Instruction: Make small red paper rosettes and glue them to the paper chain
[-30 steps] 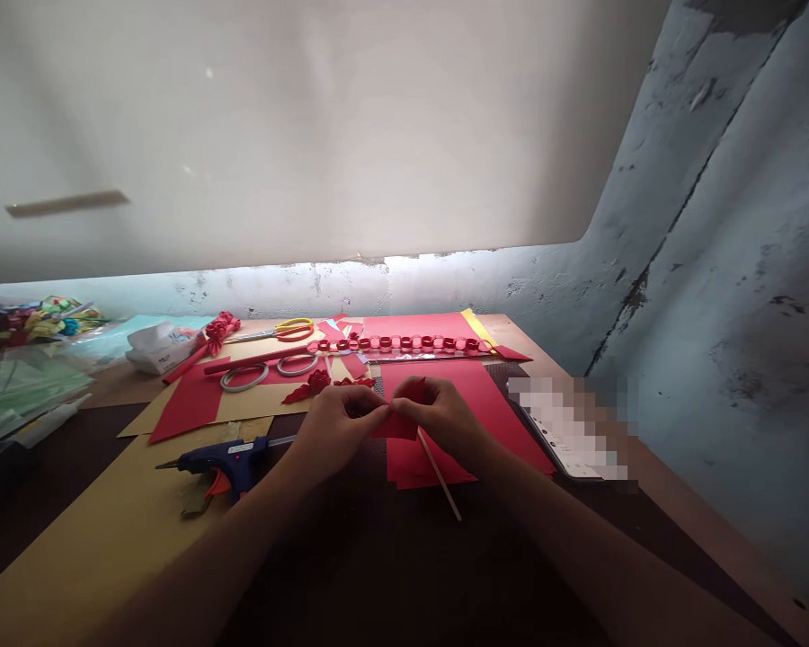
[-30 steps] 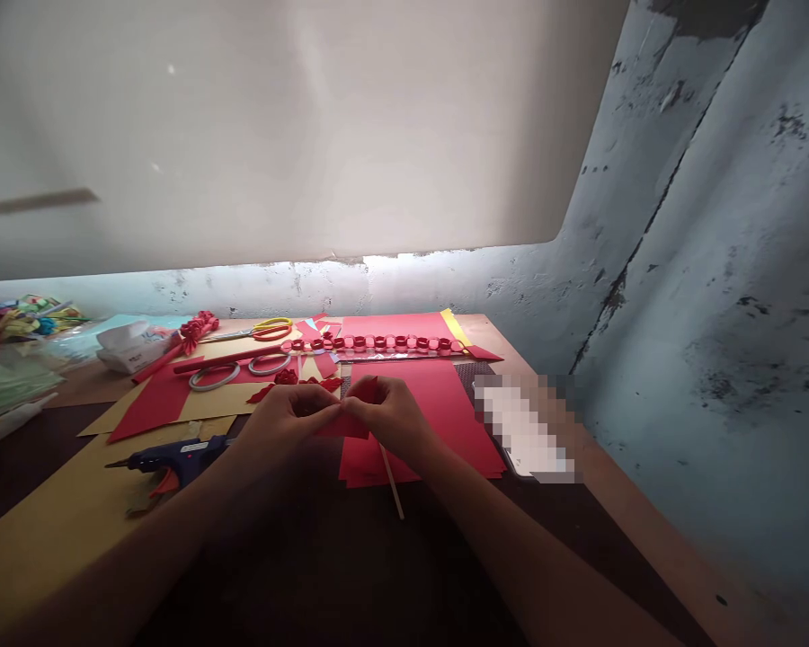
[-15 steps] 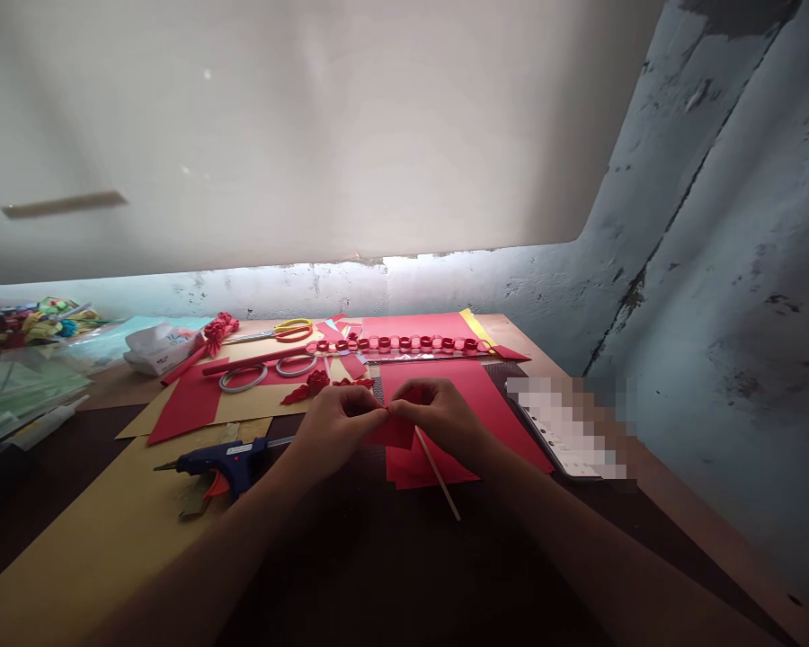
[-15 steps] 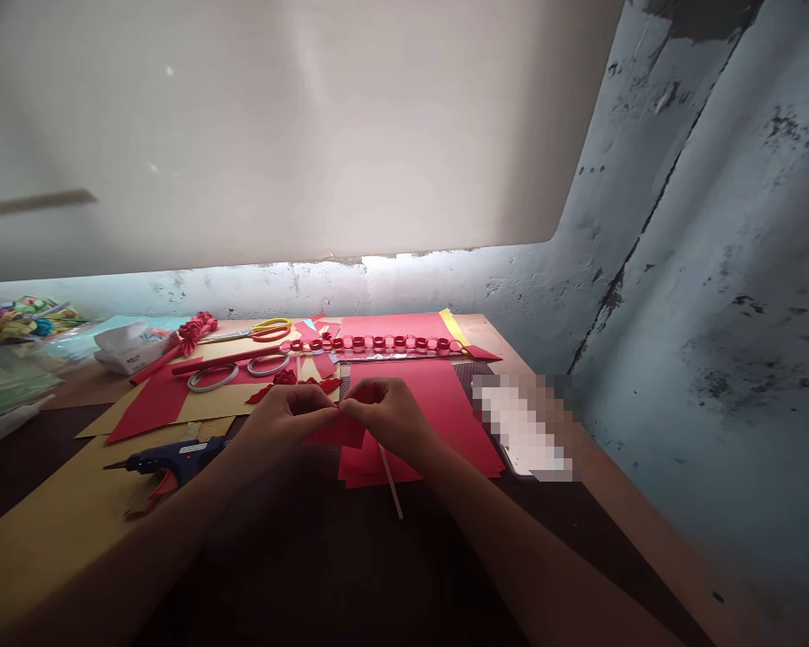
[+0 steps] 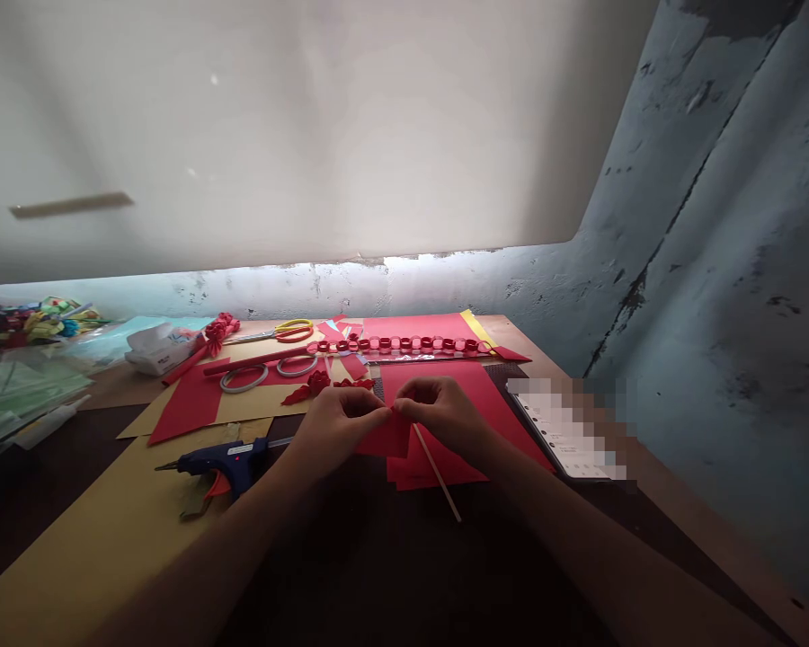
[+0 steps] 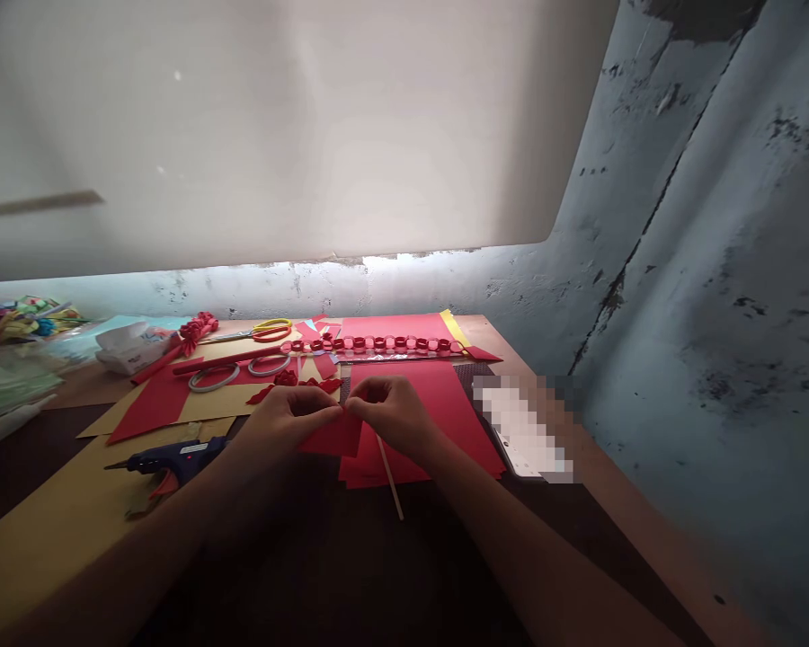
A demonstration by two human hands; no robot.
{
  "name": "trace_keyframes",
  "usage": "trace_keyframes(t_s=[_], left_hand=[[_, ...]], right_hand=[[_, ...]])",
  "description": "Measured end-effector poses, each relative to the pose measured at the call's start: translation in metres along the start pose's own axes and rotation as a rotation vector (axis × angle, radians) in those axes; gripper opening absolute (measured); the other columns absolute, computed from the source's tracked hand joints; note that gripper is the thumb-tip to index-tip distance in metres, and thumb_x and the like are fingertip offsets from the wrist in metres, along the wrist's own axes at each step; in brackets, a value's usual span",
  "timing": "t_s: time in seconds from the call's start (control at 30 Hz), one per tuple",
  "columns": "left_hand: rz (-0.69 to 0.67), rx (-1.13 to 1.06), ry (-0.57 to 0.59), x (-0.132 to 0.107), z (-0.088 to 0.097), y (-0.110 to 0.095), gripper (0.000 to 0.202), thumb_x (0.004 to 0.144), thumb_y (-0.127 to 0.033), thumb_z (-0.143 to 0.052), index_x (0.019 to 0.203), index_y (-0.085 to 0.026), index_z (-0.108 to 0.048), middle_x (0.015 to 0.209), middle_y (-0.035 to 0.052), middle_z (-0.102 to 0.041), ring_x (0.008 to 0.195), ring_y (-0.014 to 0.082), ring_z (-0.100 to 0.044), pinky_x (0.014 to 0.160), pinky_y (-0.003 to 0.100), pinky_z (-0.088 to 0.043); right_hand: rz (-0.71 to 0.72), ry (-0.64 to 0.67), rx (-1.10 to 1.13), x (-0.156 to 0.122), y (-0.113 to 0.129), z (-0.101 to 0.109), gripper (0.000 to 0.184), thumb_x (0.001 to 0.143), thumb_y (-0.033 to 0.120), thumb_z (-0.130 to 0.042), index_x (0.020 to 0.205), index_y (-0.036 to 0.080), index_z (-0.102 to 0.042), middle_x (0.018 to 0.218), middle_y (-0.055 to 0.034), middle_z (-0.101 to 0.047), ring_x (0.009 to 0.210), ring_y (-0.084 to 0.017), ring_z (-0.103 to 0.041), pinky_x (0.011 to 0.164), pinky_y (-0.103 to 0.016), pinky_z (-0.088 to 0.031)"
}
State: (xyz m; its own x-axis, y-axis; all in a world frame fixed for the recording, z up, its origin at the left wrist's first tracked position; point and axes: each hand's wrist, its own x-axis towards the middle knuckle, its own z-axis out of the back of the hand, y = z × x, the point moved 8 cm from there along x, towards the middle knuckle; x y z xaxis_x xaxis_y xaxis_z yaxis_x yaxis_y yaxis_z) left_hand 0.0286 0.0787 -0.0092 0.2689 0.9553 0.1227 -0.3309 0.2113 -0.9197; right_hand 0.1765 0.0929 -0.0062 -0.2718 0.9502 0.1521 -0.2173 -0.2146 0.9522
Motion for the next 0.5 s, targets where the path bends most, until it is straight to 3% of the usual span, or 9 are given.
trace_keyframes(t_s=[0.13, 0.5], left_hand=[[-0.022, 0.016, -0.001, 0.0, 0.001, 0.0, 0.031, 0.082, -0.046, -0.068, 0.079, -0.016, -0.077, 0.076, 0.0049, -0.071, 0.07, 0.0179, -0.061, 0.06, 0.026, -0.041], [0.026, 0.016, -0.052, -0.002, 0.005, -0.003, 0.023, 0.079, -0.035, -0.069, 0.075, -0.015, -0.078, 0.067, 0.0029, -0.068, 0.063, 0.016, -0.058, 0.056, 0.025, -0.037]], right_hand=[[0.041, 0.038, -0.01, 0.001, -0.001, -0.004, 0.012, 0.077, 0.027, -0.065, 0.073, 0.017, -0.072, 0.071, -0.0001, -0.064, 0.068, -0.015, -0.054, 0.062, -0.027, -0.04], [-0.045, 0.01, -0.049, -0.001, 0.0, 0.007, 0.014, 0.074, 0.03, -0.069, 0.075, 0.017, -0.075, 0.074, -0.0018, -0.069, 0.071, -0.016, -0.058, 0.065, -0.028, -0.042]])
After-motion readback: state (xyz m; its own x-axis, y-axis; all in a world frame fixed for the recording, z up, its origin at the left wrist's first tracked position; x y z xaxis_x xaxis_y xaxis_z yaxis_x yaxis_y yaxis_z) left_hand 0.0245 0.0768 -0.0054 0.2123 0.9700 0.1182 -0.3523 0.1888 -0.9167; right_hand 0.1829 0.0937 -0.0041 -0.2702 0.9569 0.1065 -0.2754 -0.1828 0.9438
